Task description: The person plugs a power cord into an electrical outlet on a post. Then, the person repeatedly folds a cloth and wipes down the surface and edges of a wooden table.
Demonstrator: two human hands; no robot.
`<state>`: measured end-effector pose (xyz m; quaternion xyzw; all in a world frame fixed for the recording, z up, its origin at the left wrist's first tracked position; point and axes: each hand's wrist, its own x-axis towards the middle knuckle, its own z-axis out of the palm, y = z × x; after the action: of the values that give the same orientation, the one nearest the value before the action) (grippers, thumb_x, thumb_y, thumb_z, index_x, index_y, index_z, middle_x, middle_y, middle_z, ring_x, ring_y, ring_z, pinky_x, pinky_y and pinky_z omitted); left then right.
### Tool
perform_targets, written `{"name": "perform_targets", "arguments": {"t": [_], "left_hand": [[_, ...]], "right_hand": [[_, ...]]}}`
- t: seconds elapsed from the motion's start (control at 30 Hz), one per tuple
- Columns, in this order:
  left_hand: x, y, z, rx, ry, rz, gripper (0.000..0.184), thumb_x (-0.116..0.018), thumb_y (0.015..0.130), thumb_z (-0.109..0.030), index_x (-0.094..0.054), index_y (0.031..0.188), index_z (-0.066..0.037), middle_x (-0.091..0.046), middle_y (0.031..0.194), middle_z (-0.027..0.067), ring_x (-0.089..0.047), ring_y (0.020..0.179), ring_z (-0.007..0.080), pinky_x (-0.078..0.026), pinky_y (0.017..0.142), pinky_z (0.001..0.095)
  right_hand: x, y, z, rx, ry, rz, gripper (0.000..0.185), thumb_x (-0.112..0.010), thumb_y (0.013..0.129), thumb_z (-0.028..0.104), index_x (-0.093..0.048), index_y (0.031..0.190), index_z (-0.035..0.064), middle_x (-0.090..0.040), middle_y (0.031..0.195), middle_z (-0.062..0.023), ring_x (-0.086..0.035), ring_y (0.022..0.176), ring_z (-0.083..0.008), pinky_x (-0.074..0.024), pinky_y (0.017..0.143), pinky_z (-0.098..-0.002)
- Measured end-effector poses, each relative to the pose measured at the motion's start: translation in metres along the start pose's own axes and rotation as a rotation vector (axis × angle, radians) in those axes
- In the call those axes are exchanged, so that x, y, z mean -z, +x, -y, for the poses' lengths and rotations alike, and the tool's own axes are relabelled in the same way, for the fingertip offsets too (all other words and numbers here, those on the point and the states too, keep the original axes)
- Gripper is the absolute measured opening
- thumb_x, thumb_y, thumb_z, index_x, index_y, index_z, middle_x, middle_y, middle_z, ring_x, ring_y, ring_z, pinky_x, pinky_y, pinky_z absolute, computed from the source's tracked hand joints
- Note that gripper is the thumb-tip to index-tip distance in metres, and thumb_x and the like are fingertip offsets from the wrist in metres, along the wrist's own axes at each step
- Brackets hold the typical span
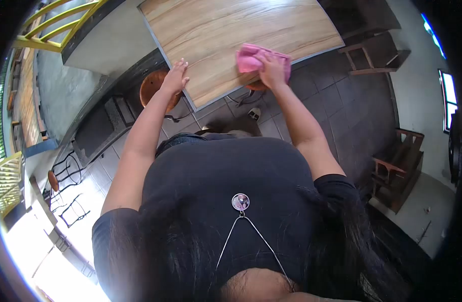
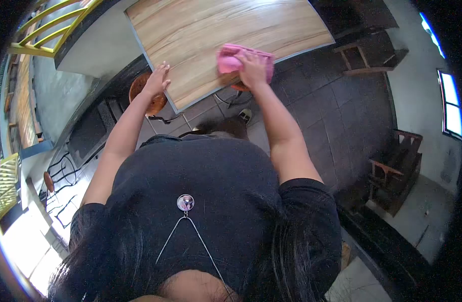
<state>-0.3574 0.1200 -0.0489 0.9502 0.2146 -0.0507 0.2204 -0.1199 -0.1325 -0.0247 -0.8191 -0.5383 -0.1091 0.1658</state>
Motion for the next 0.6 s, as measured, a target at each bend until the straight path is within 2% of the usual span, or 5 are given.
{"name": "perform_targets", "arguments": {"t": [0.1, 0.13, 0.17, 0.33, 0.6], "left_hand": [[-0.001, 0.001, 0.002, 0.002, 0.008, 0.0, 0.06, -0.061, 0.078, -0.017, -0.035, 0.131, -0.005, -0.024, 0.142, 0.0149, -0.023, 0.131, 0.0307, -0.021, 0.108, 0.0353], [0.003, -0.002, -0.004, 0.016, -0.024, -0.019, 0.06, -0.061, 0.077, -0.016, -0.036, 0.13, -0.004, -0.025, 0.141, 0.0146, -0.023, 0.131, 0.0304, -0.021, 0.108, 0.0352], [0.001, -0.003, -0.005, 0.007, -0.028, -0.022, 0.06, -0.061, 0.077, -0.016, -0.036, 0.13, -0.004, -0.025, 0.141, 0.0146, -0.023, 0.131, 0.0304, -0.021, 0.108, 0.0352], [-0.007, 0.001, 0.006, 0.015, -0.03, -0.032, 0.059, -0.062, 0.077, -0.015, -0.036, 0.129, -0.005, -0.025, 0.141, 0.0139, -0.023, 0.131, 0.0301, -0.021, 0.108, 0.0353], [-0.019, 0.013, -0.003, 0.228, -0.191, -0.128, 0.068, -0.068, 0.069, -0.028, -0.038, 0.127, -0.006, -0.027, 0.138, 0.019, -0.023, 0.129, 0.0335, -0.023, 0.106, 0.0386]], "right_hand": [[-0.022, 0.001, 0.072, 0.247, 0.333, 0.044, 0.024, -0.052, 0.072, 0.015, -0.065, 0.093, 0.0126, -0.062, 0.095, -0.014, -0.057, 0.091, -0.0304, -0.0446, 0.08, -0.0405], [-0.011, 0.006, 0.111, 0.201, 0.233, 0.812, 0.031, -0.051, 0.072, 0.013, -0.063, 0.1, 0.0127, -0.06, 0.104, -0.0145, -0.054, 0.102, -0.031, -0.0415, 0.088, -0.0407], [-0.022, -0.014, 0.134, 0.493, 0.332, 0.348, 0.034, -0.052, 0.072, 0.013, -0.062, 0.105, 0.0183, -0.054, 0.12, -0.0082, -0.047, 0.115, -0.0292, -0.034, 0.097, -0.0429], [-0.005, -0.01, 0.103, 0.547, 0.332, 0.367, 0.045, -0.052, 0.073, 0.012, -0.056, 0.114, 0.0269, -0.043, 0.133, -0.001, -0.036, 0.125, -0.0259, -0.0234, 0.103, -0.0506], [0.019, 0.0, -0.093, -0.16, 0.071, 0.019, 0.028, -0.06, 0.075, 0.021, -0.061, 0.103, 0.023, -0.056, 0.116, -0.0044, -0.049, 0.111, -0.023, -0.0337, 0.092, -0.0514]]}}
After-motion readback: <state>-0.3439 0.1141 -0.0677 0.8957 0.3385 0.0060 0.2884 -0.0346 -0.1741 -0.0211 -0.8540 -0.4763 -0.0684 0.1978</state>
